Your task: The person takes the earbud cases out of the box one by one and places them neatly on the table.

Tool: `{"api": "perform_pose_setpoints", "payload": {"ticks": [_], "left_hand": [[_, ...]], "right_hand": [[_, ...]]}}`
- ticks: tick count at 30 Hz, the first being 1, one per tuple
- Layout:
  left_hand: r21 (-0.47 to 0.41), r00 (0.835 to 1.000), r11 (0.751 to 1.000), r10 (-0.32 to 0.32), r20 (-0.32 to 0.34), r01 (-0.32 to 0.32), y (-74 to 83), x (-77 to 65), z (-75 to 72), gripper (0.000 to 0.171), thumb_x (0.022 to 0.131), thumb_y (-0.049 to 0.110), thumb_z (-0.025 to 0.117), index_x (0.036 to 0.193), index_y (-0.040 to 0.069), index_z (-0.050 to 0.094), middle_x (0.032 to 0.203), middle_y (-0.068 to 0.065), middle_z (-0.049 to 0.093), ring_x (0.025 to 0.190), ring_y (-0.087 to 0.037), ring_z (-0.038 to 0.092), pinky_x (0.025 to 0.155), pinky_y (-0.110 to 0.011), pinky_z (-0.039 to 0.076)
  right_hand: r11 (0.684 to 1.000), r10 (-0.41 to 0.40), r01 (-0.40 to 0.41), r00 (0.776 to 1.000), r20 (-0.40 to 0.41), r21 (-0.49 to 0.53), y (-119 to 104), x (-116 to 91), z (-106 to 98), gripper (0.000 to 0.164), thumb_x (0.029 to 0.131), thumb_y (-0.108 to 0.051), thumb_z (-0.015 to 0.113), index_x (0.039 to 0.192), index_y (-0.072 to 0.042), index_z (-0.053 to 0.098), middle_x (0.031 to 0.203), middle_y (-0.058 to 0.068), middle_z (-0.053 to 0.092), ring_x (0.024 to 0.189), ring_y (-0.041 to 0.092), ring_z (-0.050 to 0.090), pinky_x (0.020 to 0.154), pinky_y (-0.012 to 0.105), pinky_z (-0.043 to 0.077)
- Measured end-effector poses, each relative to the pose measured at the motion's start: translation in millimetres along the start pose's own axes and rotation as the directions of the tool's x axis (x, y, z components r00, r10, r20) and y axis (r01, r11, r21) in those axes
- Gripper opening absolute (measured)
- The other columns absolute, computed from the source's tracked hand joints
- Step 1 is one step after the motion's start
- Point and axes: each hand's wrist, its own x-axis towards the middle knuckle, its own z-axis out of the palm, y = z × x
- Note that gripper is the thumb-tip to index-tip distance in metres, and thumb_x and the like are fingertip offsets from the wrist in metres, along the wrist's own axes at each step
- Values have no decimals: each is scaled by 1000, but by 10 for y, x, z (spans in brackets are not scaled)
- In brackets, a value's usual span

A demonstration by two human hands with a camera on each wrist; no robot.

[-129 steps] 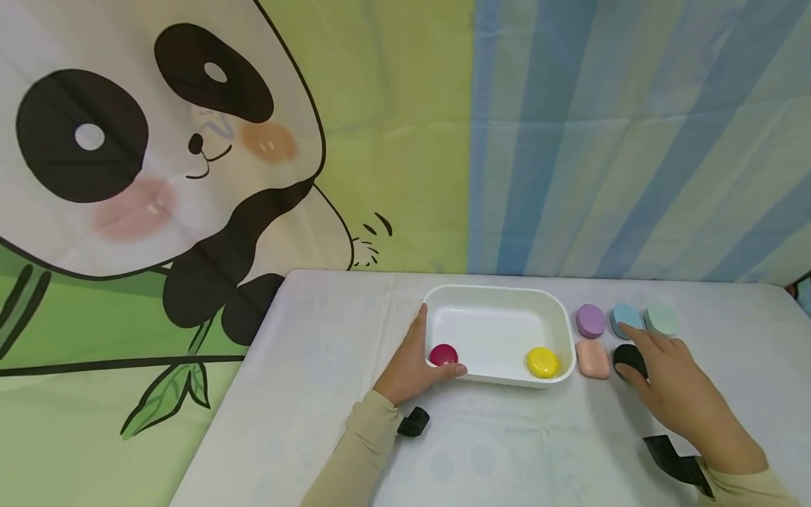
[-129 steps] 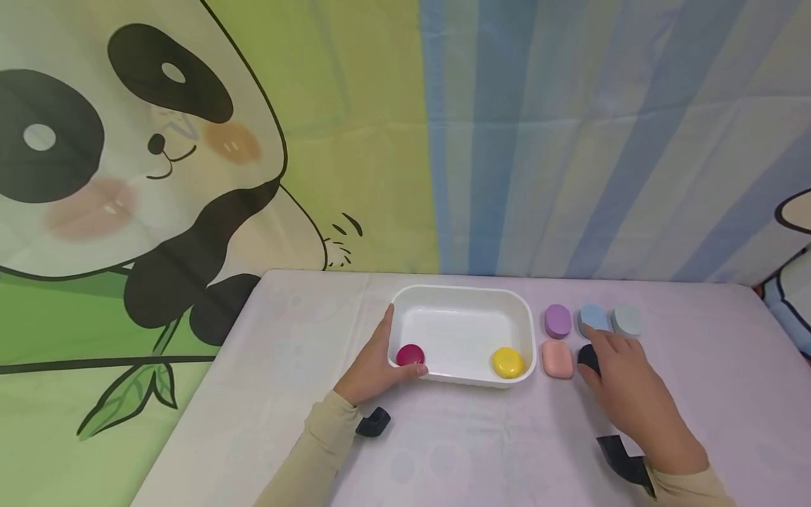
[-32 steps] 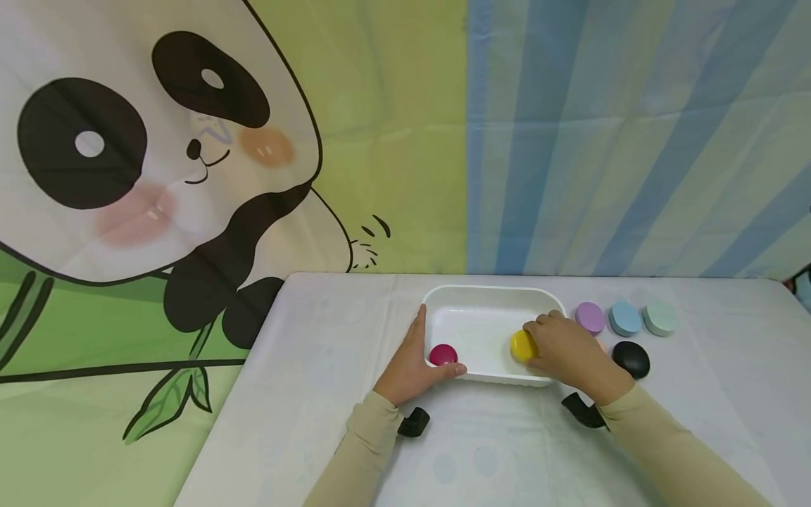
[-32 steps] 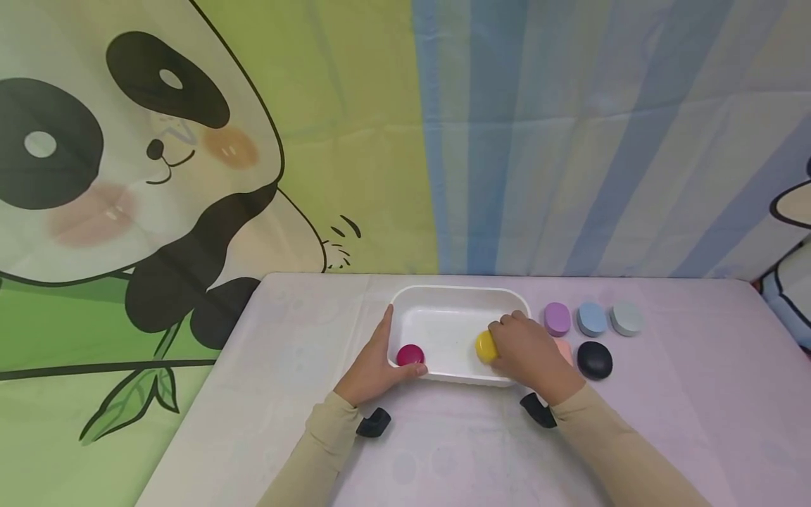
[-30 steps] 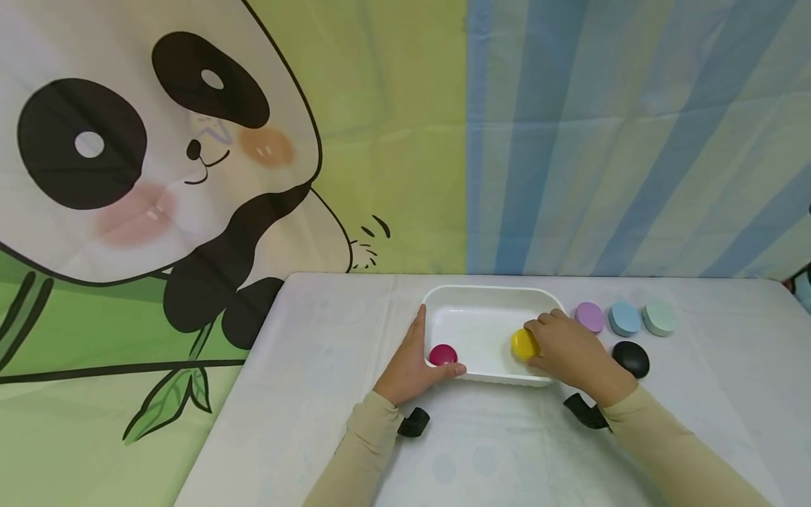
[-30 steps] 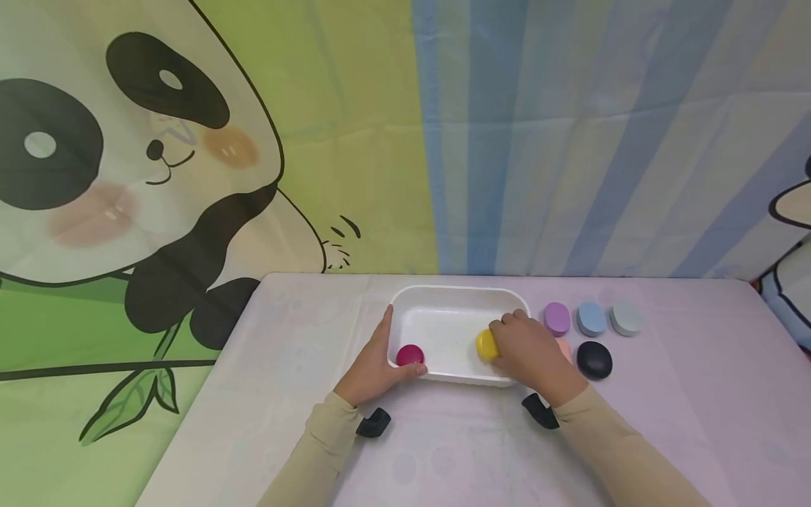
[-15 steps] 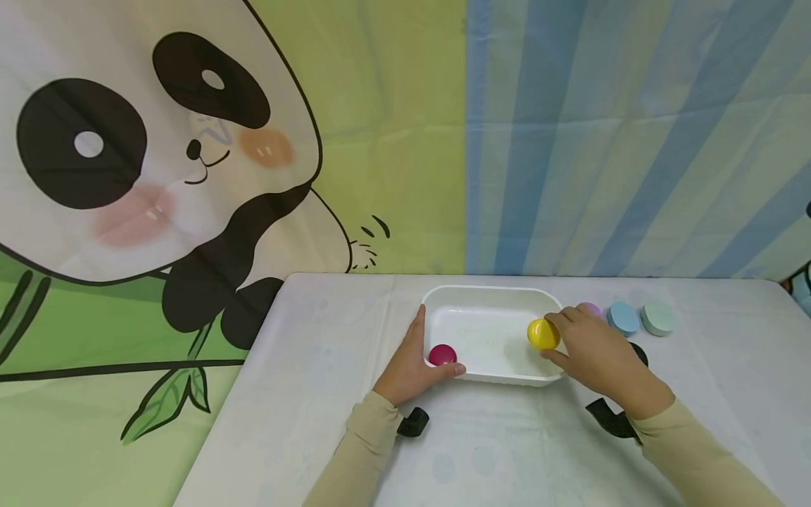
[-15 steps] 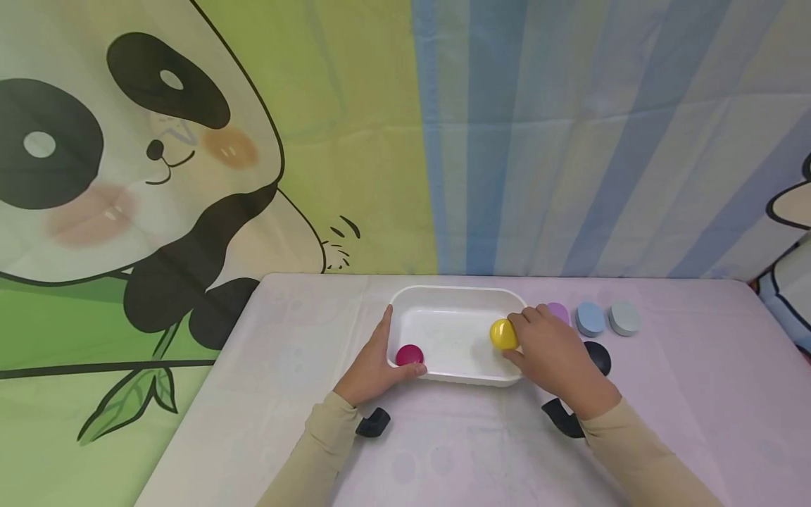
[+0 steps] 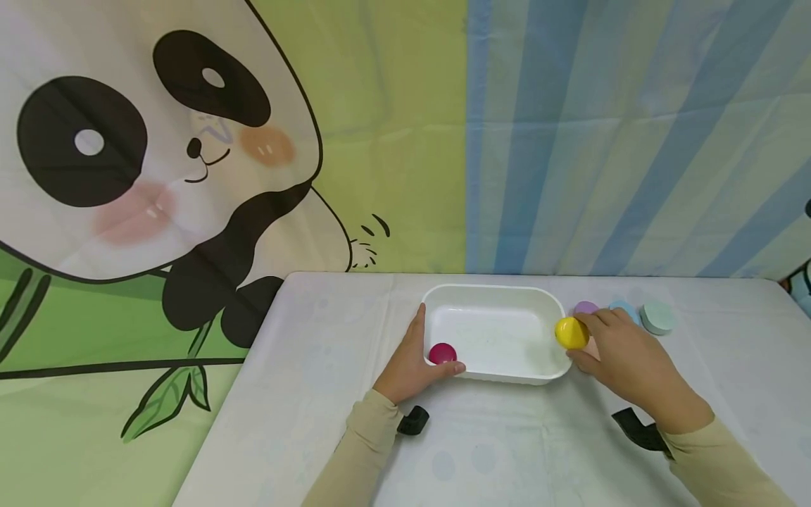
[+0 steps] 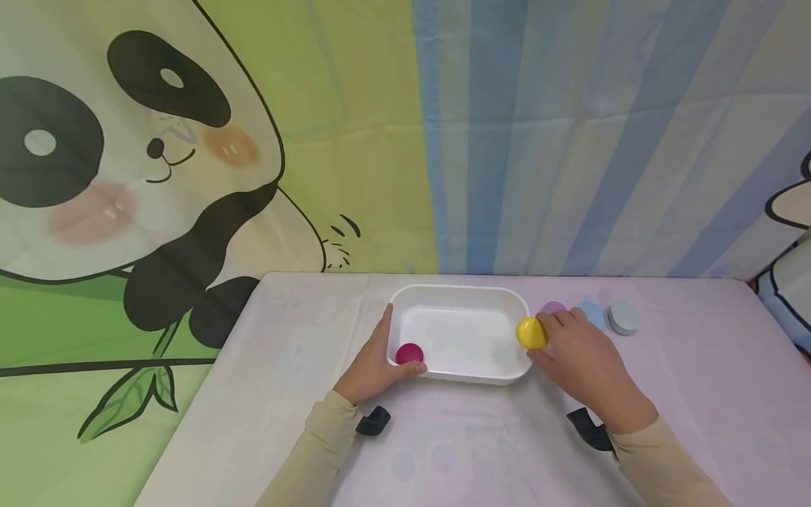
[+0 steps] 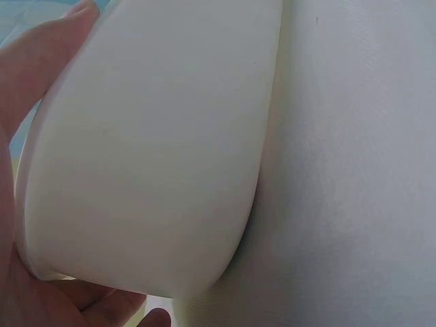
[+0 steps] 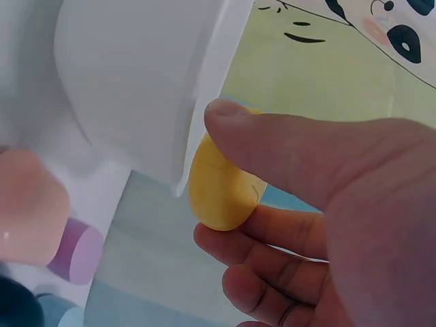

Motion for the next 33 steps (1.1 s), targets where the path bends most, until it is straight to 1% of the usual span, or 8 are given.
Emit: {"api": "perform_pose_setpoints", "payload": {"ticks": [4,6,10,14,21,24,27,33], "left_hand": [[-1,1000,1000,-4,-4,4,13,-10,-9,128,75,60,81,163,16,0,167,2,12,151,-20,19,119,-45,25],[-3,1000,1000,-5,-4,5,13,-13,-15,128,75,60,81,163,17,-1,167,2,12,151,-20,20,119,-45,26],[-6,1000,1000,4,-3,-4,-6,-9,-8,128,75,60,81,163,19,-2,167,0,13,151,-21,20,119,-47,26],[-2,1000,1000,11,1,-11,-43,7,9,129,74,62,81,163,20,-4,167,2,11,151,-21,19,119,-47,25],[0,1000,1000,-11,-2,11,-32,9,6,128,74,62,81,163,22,-2,167,4,11,151,-18,18,120,-44,25],[4,1000,1000,-17,-2,17,-18,5,1,128,74,61,81,163,22,-1,167,4,12,151,-18,19,119,-44,26],[6,1000,1000,-15,-3,15,-20,4,1,128,74,61,81,163,22,-1,167,3,12,151,-19,18,119,-45,26],[3,1000,1000,-14,-2,14,-19,9,8,128,73,63,81,163,23,-2,167,4,11,151,-19,18,119,-45,25]], "right_hand": [[999,49,-50,998,31,6,75,-70,-9,63,82,-31,84,122,12,60,112,26,62,97,38,52,76,54,53],[998,70,-70,997,44,0,117,-106,-11,68,82,-33,84,125,13,58,118,31,60,107,46,52,81,60,52],[995,95,-95,995,39,-18,211,-191,-2,69,82,-29,83,130,13,56,130,37,53,121,58,43,89,69,46],[992,120,-118,992,32,-40,325,-273,10,70,81,-28,84,130,13,56,125,38,55,114,56,47,85,68,47],[980,188,-182,979,73,-82,489,-361,3,69,82,-29,83,127,16,55,123,41,53,107,56,48,82,68,47],[978,191,-184,979,71,-95,574,-396,22,69,81,-28,83,126,17,56,116,40,56,102,55,49,79,67,48],[976,202,-195,977,62,-100,660,-428,55,71,81,-27,83,126,18,55,114,39,56,100,54,49,77,66,49],[961,262,-252,962,80,-114,820,-488,105,69,81,-26,83,125,19,54,111,41,55,97,55,48,77,68,48]]}}
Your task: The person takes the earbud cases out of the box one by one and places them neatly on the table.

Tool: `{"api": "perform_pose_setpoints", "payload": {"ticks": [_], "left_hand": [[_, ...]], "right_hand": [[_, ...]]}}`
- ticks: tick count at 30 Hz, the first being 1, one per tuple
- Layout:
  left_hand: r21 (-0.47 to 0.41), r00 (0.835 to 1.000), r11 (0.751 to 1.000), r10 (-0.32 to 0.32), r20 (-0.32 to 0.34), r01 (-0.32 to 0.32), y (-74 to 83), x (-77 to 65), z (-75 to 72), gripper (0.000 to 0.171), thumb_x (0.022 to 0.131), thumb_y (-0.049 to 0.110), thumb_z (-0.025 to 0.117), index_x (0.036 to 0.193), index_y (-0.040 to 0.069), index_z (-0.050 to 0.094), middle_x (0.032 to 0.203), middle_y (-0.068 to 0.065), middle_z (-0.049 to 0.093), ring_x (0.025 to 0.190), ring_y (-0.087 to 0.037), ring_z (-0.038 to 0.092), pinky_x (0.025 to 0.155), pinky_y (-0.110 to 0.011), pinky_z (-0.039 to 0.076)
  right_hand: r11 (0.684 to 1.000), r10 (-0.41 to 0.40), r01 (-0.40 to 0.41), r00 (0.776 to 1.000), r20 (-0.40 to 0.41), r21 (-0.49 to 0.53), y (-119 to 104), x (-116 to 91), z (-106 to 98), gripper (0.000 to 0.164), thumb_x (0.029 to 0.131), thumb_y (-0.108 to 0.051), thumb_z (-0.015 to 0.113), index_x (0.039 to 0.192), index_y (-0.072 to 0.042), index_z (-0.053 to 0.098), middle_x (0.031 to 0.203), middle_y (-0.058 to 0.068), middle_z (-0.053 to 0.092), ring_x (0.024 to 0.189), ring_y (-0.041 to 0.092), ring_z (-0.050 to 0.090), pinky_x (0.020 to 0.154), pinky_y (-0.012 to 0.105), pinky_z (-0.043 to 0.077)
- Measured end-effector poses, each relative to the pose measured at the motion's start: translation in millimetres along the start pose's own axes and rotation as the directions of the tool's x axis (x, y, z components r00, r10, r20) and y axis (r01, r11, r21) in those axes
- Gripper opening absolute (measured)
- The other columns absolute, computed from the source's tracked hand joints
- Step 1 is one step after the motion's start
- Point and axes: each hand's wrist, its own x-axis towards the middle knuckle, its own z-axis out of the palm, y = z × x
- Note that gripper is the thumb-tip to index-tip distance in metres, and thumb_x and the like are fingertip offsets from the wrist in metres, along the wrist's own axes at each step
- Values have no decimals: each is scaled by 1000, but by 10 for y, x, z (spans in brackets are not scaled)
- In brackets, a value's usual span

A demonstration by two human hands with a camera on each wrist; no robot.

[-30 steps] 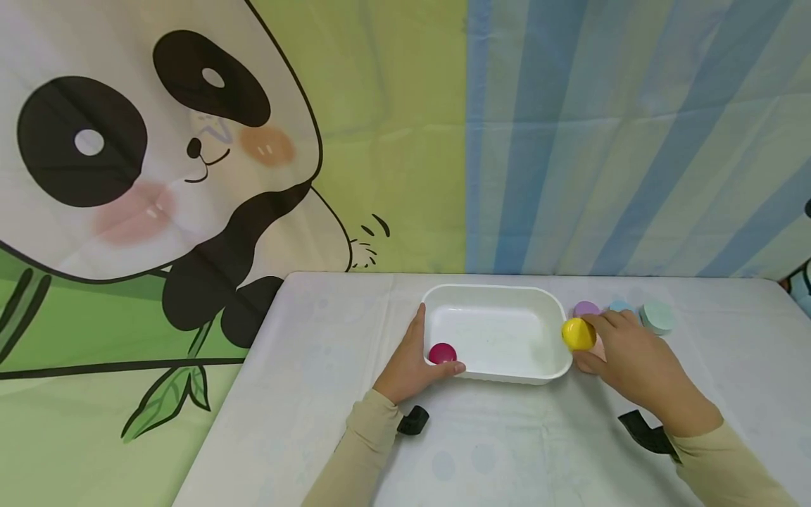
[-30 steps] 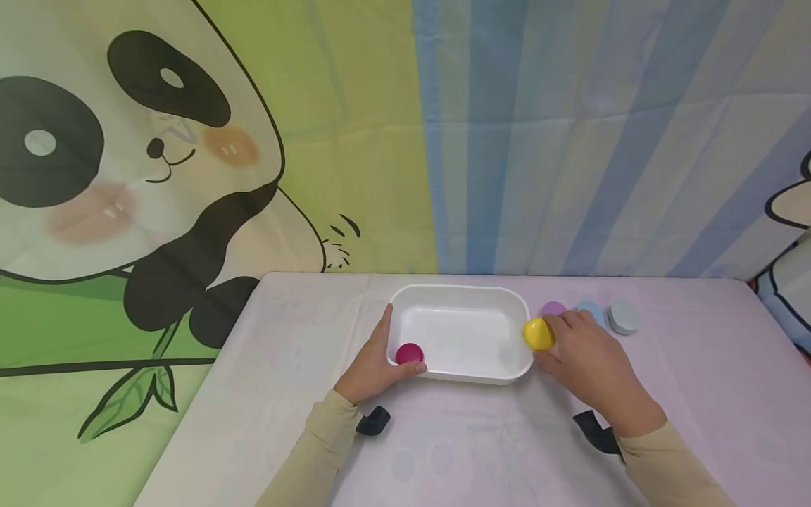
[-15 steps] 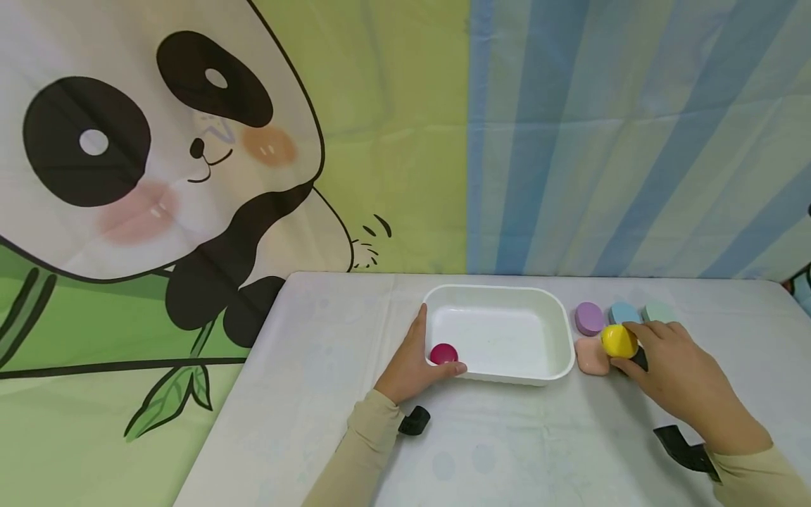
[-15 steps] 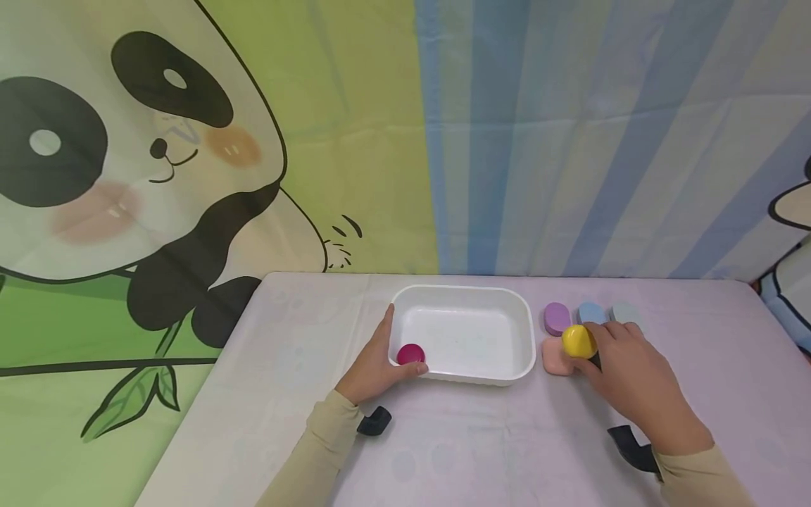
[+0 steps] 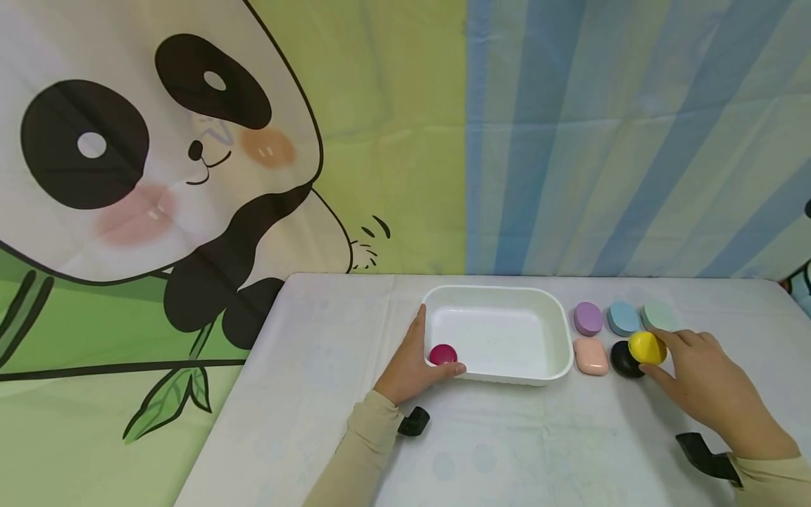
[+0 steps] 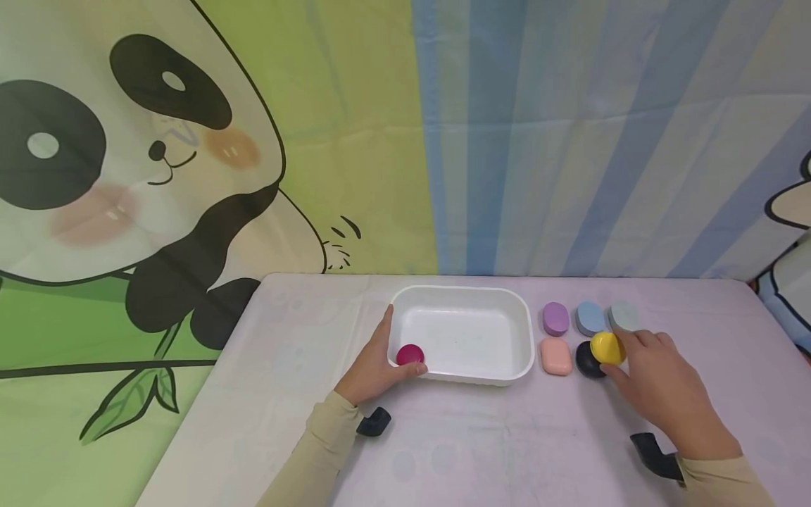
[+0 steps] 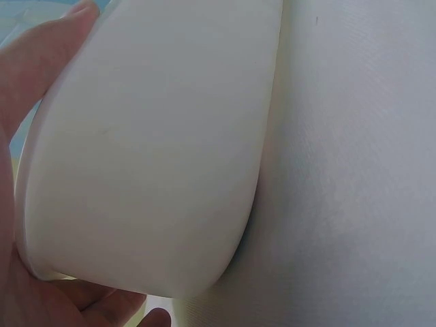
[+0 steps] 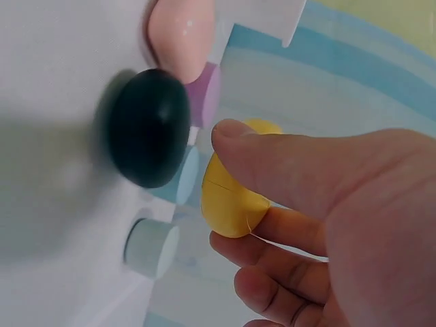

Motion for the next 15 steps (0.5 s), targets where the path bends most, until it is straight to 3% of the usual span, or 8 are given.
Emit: {"api": "perform_pose_setpoints", "payload": {"ticks": [8,15], "left_hand": [[-6,1000,1000,15,-4,-15,11,-11,-4,128,74,61,81,163,20,-2,168,2,11,151,-21,18,120,-47,25],[-5,1000,1000,8,-6,-8,30,-24,-8,128,74,61,81,163,20,-1,168,1,12,151,-22,20,119,-48,26]], "right_hand": [[999,41,-41,999,-3,-9,177,-19,120,66,80,-21,83,121,21,54,108,43,53,96,56,47,80,69,45],[998,68,-68,996,49,-15,320,16,185,64,82,-21,81,119,22,53,106,44,53,94,57,48,81,70,44]]}}
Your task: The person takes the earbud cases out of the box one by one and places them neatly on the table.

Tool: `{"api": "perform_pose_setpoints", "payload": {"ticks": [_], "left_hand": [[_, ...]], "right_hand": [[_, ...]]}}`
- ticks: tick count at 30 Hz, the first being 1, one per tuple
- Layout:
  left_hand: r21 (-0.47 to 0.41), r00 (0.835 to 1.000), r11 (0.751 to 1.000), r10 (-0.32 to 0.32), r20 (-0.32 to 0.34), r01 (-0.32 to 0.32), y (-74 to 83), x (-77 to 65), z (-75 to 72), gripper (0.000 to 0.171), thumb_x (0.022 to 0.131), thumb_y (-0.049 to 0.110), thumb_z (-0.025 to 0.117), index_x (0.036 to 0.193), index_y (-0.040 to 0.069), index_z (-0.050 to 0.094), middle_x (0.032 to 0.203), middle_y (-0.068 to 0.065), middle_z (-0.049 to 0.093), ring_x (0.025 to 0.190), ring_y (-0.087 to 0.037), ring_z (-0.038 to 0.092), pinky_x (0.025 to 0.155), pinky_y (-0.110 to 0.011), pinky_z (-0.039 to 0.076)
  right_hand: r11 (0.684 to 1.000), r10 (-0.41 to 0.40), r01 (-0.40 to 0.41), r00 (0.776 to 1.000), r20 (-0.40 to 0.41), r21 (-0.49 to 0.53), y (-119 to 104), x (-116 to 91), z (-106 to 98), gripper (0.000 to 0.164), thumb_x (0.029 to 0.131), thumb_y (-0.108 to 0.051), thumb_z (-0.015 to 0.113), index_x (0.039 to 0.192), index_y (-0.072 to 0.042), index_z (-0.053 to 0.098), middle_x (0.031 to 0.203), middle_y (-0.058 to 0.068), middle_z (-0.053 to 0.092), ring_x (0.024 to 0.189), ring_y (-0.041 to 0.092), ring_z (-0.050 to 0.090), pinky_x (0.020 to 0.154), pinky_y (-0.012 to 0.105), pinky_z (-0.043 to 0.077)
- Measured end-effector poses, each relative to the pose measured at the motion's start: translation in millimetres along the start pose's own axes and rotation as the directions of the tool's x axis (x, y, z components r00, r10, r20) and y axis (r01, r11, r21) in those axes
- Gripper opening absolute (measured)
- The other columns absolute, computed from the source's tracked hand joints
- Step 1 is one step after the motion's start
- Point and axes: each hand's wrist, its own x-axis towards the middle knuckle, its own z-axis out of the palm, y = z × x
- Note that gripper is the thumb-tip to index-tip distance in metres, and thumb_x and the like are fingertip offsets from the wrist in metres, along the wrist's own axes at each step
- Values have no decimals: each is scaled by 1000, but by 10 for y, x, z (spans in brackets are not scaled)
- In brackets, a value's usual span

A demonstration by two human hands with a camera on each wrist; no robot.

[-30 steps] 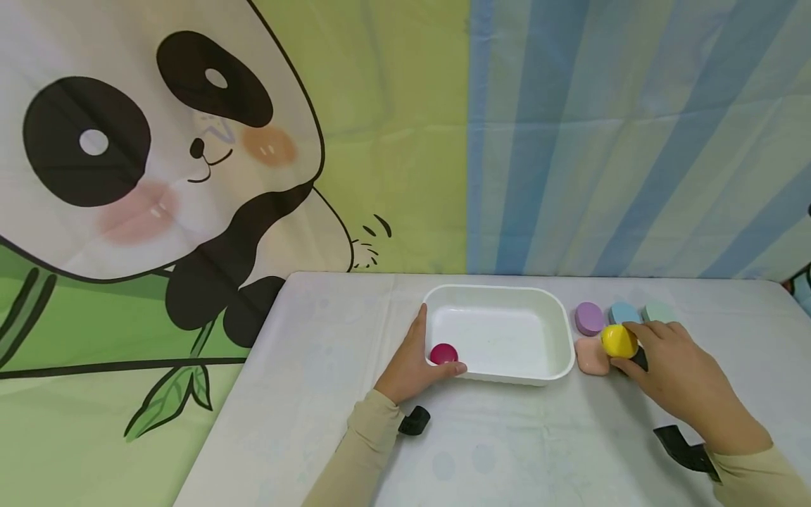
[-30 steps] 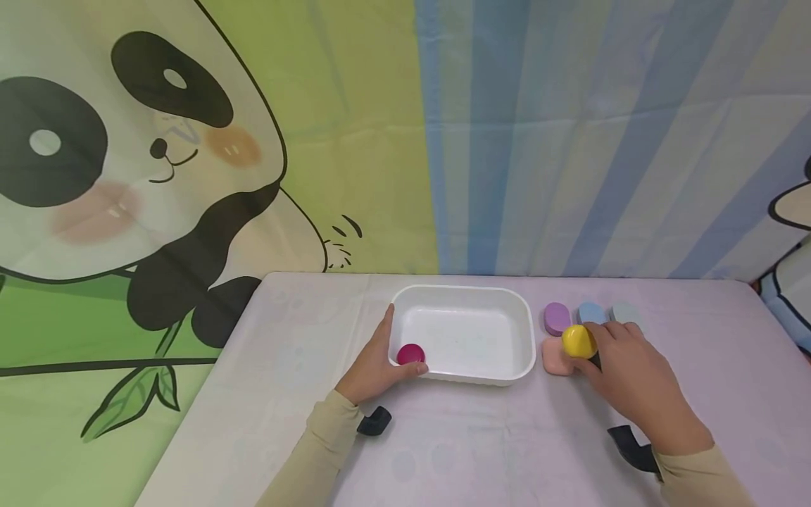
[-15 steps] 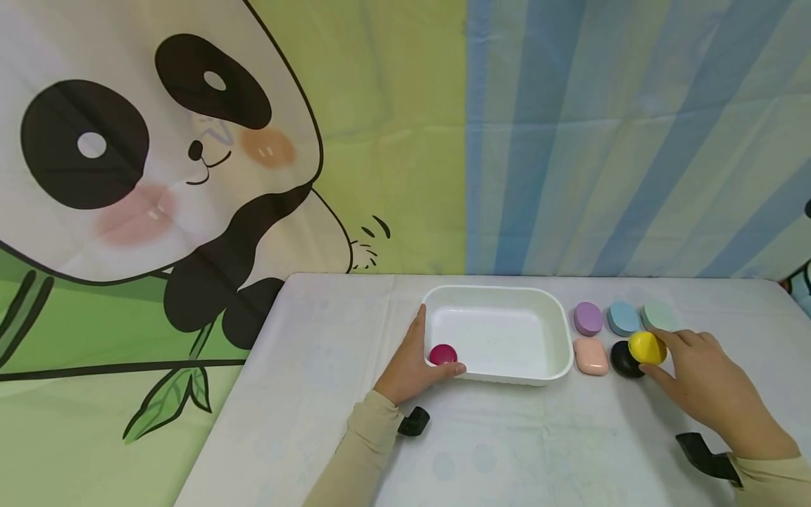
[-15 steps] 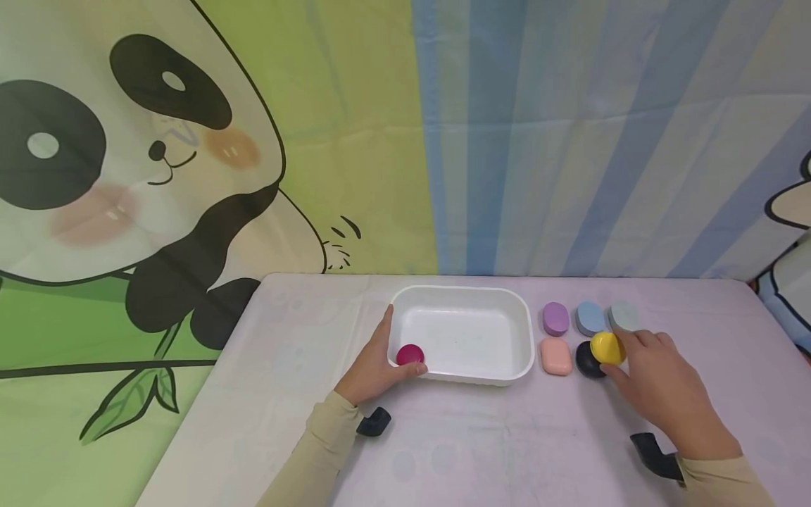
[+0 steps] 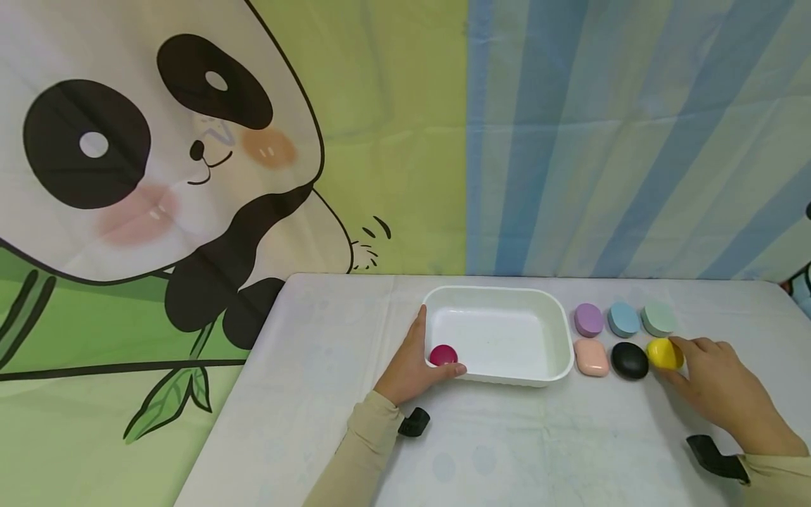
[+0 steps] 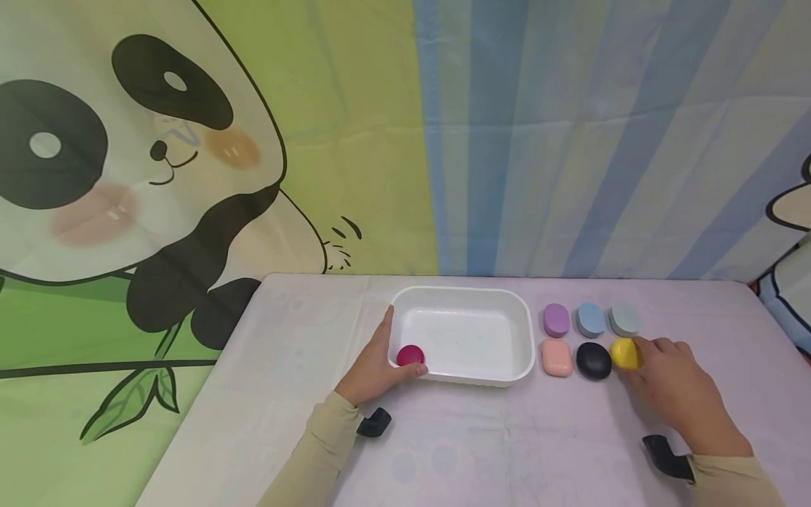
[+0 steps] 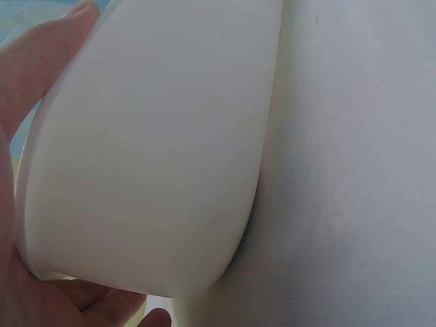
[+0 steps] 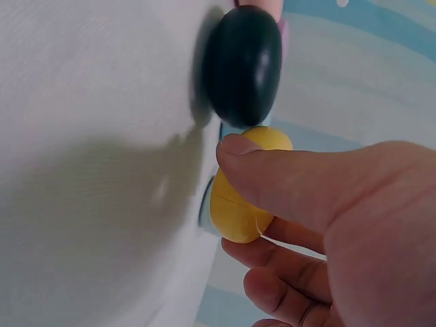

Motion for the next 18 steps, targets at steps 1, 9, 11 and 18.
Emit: {"api": "perform_pose_setpoints", "payload": {"ticks": [1,9,11,18], "left_hand": [[-2,1000,1000,-2,0,2,3,-1,-1,128,74,61,81,163,20,-1,168,1,12,151,-22,20,119,-48,26],[12,1000,1000,-6,0,6,-9,5,8,127,75,60,81,163,21,-2,168,1,12,151,-22,20,119,-49,26],[20,1000,1000,-11,0,11,-11,7,10,127,75,60,81,163,22,-2,168,1,12,151,-22,20,119,-49,26],[17,1000,1000,-9,-4,9,-18,12,13,128,74,61,82,163,21,-1,167,-1,14,150,-24,22,118,-49,27]], "right_hand": [[1000,3,-3,1000,8,3,18,5,14,63,82,-21,81,119,22,53,105,44,53,94,57,48,81,70,44],[999,40,-40,998,52,6,88,46,111,64,82,-22,82,115,24,54,103,43,54,91,57,49,82,70,44],[999,43,-43,998,55,5,89,55,118,64,81,-22,82,115,24,53,102,43,54,90,57,49,82,69,45],[999,33,-34,996,78,8,82,77,102,63,82,-22,82,115,24,52,100,43,54,87,58,50,80,68,46]]}}
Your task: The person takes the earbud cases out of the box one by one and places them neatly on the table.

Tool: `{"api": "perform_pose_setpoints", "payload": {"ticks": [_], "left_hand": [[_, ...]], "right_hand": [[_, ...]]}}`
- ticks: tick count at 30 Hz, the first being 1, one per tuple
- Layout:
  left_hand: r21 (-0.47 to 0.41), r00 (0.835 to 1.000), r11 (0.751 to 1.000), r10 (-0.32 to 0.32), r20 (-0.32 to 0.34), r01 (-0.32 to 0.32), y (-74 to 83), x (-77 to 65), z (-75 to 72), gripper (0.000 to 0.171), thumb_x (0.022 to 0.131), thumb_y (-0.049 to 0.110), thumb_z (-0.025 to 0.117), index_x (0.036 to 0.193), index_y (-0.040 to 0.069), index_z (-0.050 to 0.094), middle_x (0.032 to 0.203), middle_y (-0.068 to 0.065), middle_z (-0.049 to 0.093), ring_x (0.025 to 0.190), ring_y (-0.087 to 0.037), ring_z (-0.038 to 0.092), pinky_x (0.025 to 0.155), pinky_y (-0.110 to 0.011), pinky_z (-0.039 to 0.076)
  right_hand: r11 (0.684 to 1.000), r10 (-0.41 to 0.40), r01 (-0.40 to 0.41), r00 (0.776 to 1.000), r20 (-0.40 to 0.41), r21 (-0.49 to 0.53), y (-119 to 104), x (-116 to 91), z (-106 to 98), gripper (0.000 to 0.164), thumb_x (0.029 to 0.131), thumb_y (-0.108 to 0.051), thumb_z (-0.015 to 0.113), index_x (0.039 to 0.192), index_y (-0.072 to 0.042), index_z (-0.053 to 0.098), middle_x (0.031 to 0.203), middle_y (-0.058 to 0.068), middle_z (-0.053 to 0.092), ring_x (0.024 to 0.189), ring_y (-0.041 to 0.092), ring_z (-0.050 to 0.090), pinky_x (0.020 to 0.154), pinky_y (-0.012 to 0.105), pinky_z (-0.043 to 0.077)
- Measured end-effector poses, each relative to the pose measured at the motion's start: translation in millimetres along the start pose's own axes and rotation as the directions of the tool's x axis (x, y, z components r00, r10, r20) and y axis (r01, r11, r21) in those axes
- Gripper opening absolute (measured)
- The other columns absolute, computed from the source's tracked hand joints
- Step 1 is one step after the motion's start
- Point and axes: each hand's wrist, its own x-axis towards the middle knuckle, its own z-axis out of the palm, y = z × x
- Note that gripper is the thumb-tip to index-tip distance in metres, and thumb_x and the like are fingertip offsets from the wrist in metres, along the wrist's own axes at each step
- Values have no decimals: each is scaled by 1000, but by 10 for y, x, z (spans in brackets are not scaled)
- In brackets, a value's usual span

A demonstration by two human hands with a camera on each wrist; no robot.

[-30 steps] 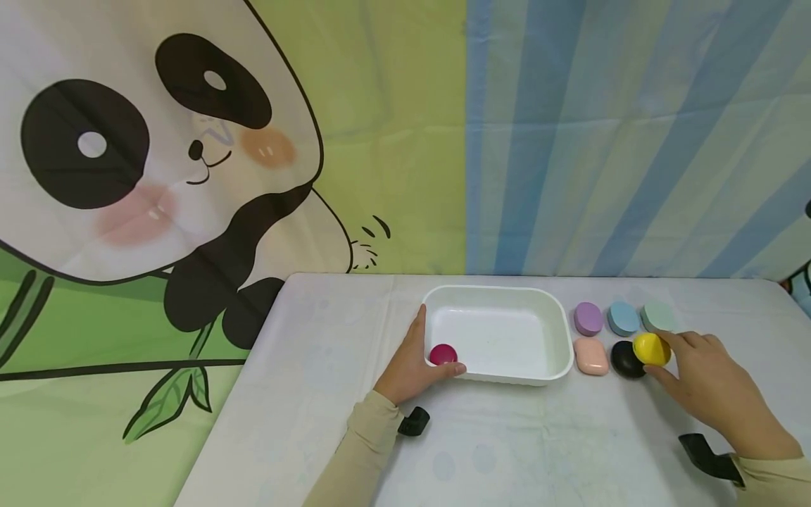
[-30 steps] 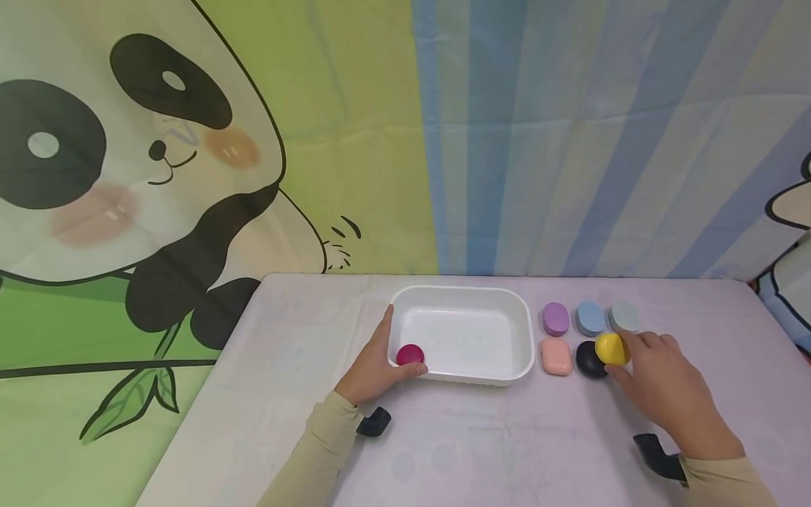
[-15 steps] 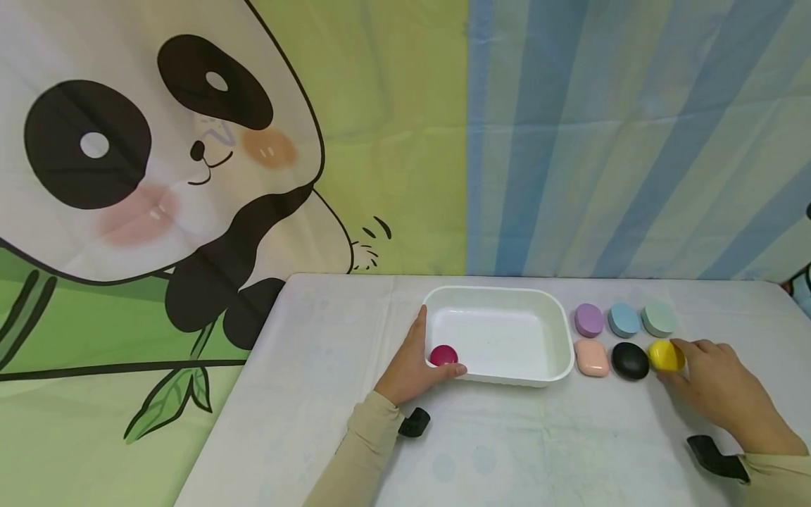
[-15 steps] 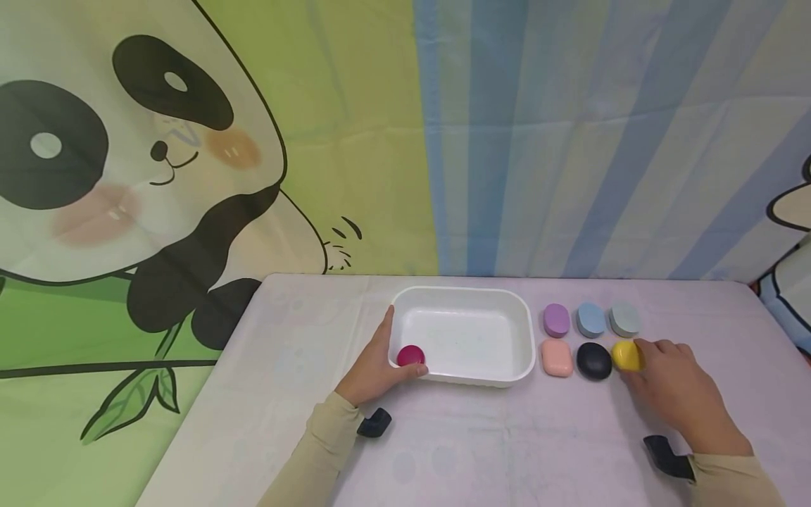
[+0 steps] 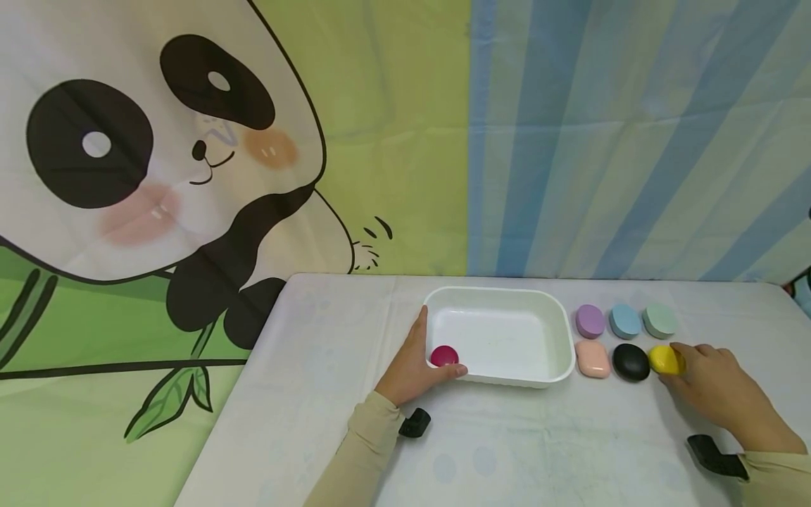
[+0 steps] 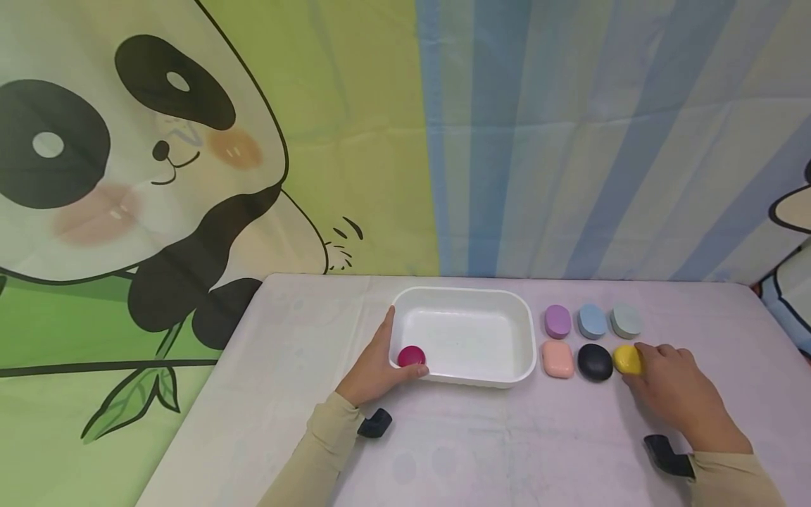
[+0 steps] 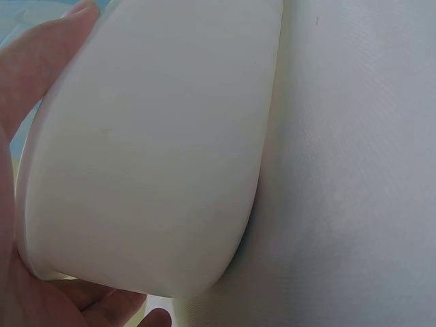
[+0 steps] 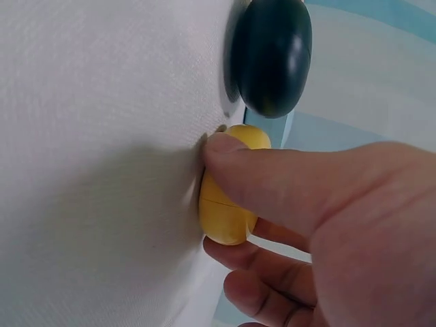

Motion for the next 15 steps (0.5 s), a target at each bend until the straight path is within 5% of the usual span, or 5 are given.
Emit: {"api": "perform_pose_setpoints", "payload": {"ticks": [8,15], "left_hand": [[-9,1000,1000,3,2,-3,-8,-5,4,128,74,62,81,163,21,-1,167,-1,14,150,-23,23,118,-50,29],[-11,1000,1000,15,-1,-15,-7,-3,-2,128,74,61,81,163,20,-1,167,0,14,149,-23,23,118,-49,29]], "right_hand": [[1000,22,-22,1000,16,-5,-6,-20,-26,71,82,-25,81,122,23,48,107,47,50,96,63,45,85,71,42],[999,-16,19,996,-92,31,-220,-95,-145,67,83,-22,80,127,18,49,116,47,45,102,63,39,84,73,41]]}}
